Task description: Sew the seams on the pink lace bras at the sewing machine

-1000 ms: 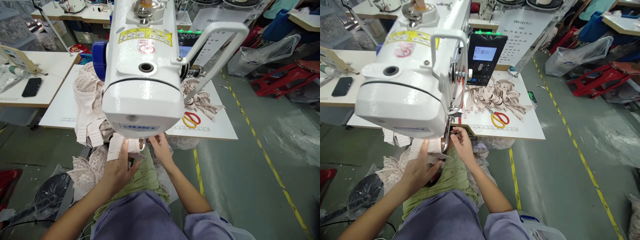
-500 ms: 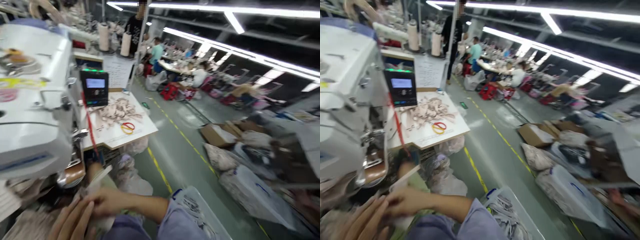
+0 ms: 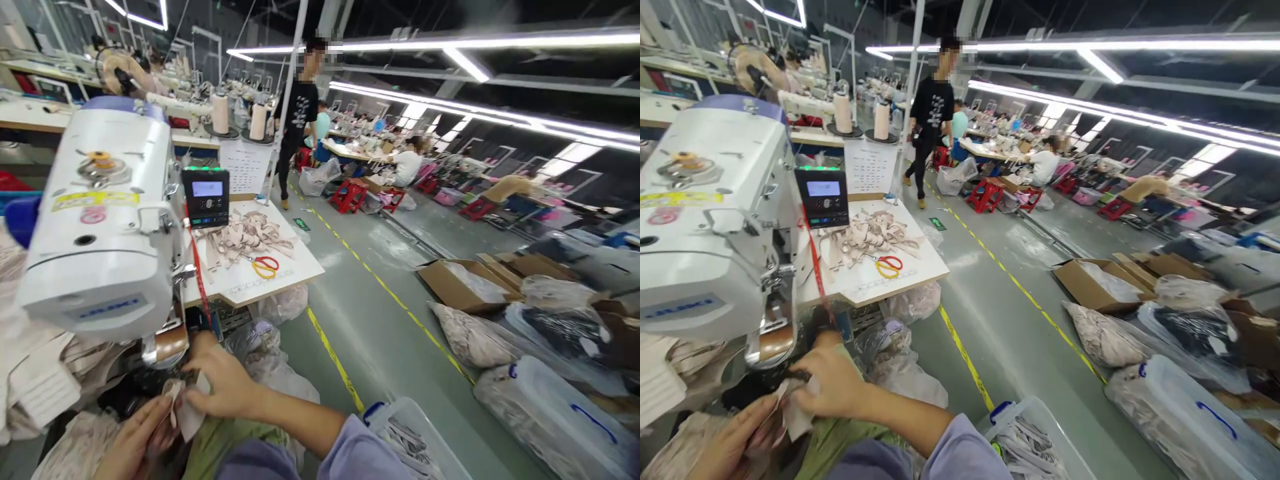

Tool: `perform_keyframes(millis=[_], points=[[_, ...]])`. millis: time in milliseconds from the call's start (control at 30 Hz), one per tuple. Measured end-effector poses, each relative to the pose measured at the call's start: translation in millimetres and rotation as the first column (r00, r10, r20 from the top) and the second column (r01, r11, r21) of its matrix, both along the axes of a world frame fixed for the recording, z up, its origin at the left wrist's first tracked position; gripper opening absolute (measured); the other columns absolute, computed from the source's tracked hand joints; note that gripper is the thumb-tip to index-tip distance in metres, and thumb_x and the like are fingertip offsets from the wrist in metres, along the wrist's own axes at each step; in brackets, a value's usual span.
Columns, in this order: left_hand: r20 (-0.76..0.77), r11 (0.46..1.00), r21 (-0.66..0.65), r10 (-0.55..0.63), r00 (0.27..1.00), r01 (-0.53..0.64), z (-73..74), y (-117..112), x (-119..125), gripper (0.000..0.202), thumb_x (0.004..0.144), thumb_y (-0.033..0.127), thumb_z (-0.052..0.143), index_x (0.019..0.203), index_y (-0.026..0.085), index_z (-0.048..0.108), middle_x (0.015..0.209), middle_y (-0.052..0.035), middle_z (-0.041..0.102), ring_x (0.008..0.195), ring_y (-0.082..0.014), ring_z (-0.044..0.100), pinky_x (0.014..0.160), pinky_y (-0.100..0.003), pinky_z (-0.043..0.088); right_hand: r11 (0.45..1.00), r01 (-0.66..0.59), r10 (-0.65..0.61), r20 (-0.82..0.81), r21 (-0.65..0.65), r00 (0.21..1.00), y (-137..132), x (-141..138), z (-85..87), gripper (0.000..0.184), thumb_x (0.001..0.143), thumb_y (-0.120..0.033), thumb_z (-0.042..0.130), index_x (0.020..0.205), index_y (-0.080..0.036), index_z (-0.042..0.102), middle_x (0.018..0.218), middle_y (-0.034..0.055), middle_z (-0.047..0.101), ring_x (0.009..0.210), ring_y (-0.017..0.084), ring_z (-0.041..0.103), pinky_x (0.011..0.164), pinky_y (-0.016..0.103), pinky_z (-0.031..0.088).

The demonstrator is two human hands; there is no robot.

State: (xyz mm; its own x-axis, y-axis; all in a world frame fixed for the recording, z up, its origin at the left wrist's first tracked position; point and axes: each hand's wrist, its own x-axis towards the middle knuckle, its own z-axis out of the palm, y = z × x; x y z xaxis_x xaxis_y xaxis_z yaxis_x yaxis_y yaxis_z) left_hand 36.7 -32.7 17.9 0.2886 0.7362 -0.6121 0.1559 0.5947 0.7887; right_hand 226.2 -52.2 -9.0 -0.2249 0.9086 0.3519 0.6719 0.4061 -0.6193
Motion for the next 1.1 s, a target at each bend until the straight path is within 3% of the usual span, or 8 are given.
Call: perform_keyframes(millis=[133, 367, 500, 733, 800, 867, 967, 1100], points=[[0.029, 0.986, 0.154, -0.066, 0.997, 0.061, 1.1, 1, -5, 0.057, 0.061, 0.073, 0.077, 0.071, 0.019, 0.067, 0.068, -0.0004, 0.061, 0.061, -0.0136, 0.049, 0.055, -0.023, 0.043, 0.992, 0.050, -0.057, -0.062, -0.112, 0.996, -4, -7, 4.7, 0.036, 0.092, -0.048, 0.065, 0.116, -0.021, 0.069, 0.106, 0.0047, 0.071, 0.103, 0.017, 0.065, 0.091, 0.026, 0.049], [-0.207, 0.931, 0.316, -0.121, 0.971, 0.184, -1.7, 4, -8, 0.067, 0.066, 0.085, 0.062, 0.075, 0.019, 0.067, 0.066, -0.0017, 0.064, 0.061, -0.0171, 0.053, 0.056, -0.025, 0.045, 0.998, 0.060, -0.060, 0.043, -0.005, 0.997, -4, -17, 3.5, 0.032, 0.098, -0.042, 0.056, 0.120, -0.024, 0.071, 0.108, 0.0045, 0.072, 0.098, 0.015, 0.066, 0.084, 0.025, 0.050], [-0.223, 0.926, 0.324, -0.127, 0.966, 0.196, 4.6, 6, 0, 0.073, 0.058, 0.091, 0.059, 0.072, 0.021, 0.067, 0.065, -0.0028, 0.066, 0.063, -0.0204, 0.059, 0.059, -0.027, 0.050, 0.997, 0.079, -0.080, 0.071, 0.018, 0.994, -9, -14, 2.2, 0.026, 0.099, -0.038, 0.054, 0.112, -0.024, 0.073, 0.104, 0.0023, 0.073, 0.097, 0.013, 0.066, 0.085, 0.024, 0.049], [-0.095, 0.951, 0.259, -0.151, 0.984, 0.171, -13.0, 12, 8, 0.061, 0.065, 0.078, 0.069, 0.066, 0.018, 0.061, 0.057, 0.0024, 0.053, 0.054, -0.0138, 0.047, 0.052, -0.023, 0.041, 0.995, 0.098, -0.096, 0.071, -0.027, 0.993, -24, -17, -13.1, 0.023, 0.098, -0.035, 0.055, 0.101, -0.023, 0.074, 0.103, 0.0009, 0.076, 0.096, 0.014, 0.068, 0.084, 0.024, 0.050], [-0.036, 0.970, 0.206, -0.124, 0.992, 0.129, -10.6, 11, 6, 0.061, 0.062, 0.077, 0.073, 0.066, 0.017, 0.059, 0.057, 0.0040, 0.049, 0.052, -0.0117, 0.042, 0.049, -0.022, 0.037, 0.988, 0.127, -0.119, 0.094, -0.084, 0.988, -21, 1, -1.7, 0.020, 0.097, -0.035, 0.058, 0.102, -0.026, 0.075, 0.102, -0.0007, 0.076, 0.095, 0.013, 0.068, 0.082, 0.022, 0.051], [0.005, 0.976, 0.178, -0.131, 0.991, 0.128, -6.1, 9, 1, 0.060, 0.063, 0.074, 0.074, 0.066, 0.017, 0.057, 0.058, 0.0041, 0.049, 0.051, -0.0108, 0.041, 0.048, -0.021, 0.034, 0.914, 0.360, -0.322, 0.207, -0.186, 0.924, -5, 36, 14.1, 0.022, 0.099, -0.031, 0.054, 0.099, -0.027, 0.075, 0.100, -0.0003, 0.076, 0.097, 0.013, 0.068, 0.085, 0.022, 0.051], [-0.003, 0.960, 0.197, -0.201, 0.980, 0.198, -1.7, 6, -7, 0.058, 0.071, 0.073, 0.069, 0.065, 0.016, 0.059, 0.058, 0.0028, 0.050, 0.051, -0.0098, 0.038, 0.048, -0.021, 0.031, 0.816, 0.547, -0.488, 0.285, -0.186, 0.825, 43, 105, 31.1, 0.045, 0.105, -0.019, 0.026, 0.126, -0.019, 0.066, 0.123, 0.0118, 0.068, 0.117, 0.020, 0.059, 0.105, 0.036, 0.042], [-0.002, 0.953, 0.216, -0.218, 0.976, 0.214, 0.8, 4, -9, 0.056, 0.076, 0.071, 0.065, 0.071, 0.015, 0.067, 0.065, -0.0017, 0.058, 0.055, -0.0116, 0.042, 0.051, -0.023, 0.035, 0.744, 0.636, -0.510, 0.440, -0.205, 0.739, 110, 174, 41.3, 0.041, 0.101, -0.014, 0.036, 0.136, -0.007, 0.057, 0.127, 0.0211, 0.062, 0.117, 0.026, 0.055, 0.103, 0.039, 0.040]])
